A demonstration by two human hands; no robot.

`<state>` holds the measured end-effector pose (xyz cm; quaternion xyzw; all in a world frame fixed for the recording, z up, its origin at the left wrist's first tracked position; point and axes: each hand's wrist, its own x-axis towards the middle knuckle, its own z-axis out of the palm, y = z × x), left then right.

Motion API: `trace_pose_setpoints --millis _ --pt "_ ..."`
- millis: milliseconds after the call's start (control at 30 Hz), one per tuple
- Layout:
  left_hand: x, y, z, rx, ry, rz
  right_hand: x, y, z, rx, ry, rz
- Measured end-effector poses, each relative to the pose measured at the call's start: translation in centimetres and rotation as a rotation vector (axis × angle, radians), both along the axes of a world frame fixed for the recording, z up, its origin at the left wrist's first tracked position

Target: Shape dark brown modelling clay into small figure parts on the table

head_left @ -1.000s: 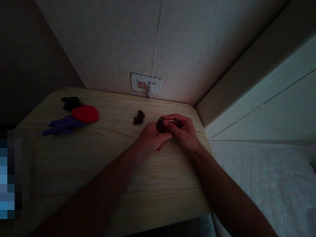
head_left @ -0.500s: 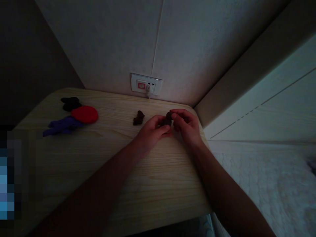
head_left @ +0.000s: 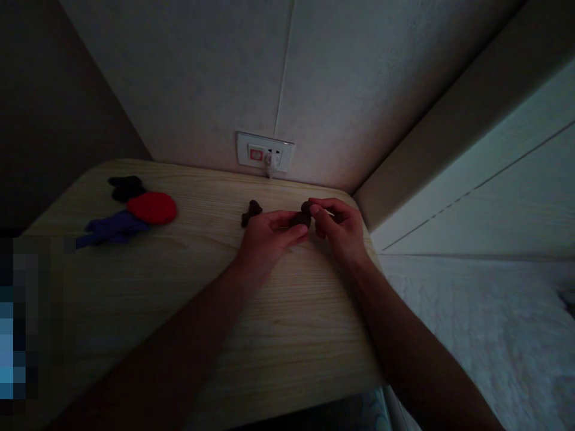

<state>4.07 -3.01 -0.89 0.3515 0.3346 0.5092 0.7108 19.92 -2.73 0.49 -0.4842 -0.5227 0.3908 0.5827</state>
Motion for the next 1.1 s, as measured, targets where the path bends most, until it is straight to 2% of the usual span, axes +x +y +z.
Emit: trace_pose_setpoints --millis 233,500,867,1100 --pt "0.1 -0.2 0.6 -0.054 -0.045 0.011 0.0 0.0 -0.2 -0.017 -0.015 0.018" --pt "0.3 -0.3 1.2 -0.077 -0.023 0.016 0.0 0.1 -0.6 0.043 0.018 0.011" --pt "0.1 -0.3 1.1 -0.088 -0.032 -0.001 -0.2 -0.1 -0.5 -0.002 0.052 0.075" --pt "0.1 -0.3 1.1 -0.091 -0.03 -0.009 -0.5 -0.2 -0.3 0.001 0.037 0.047"
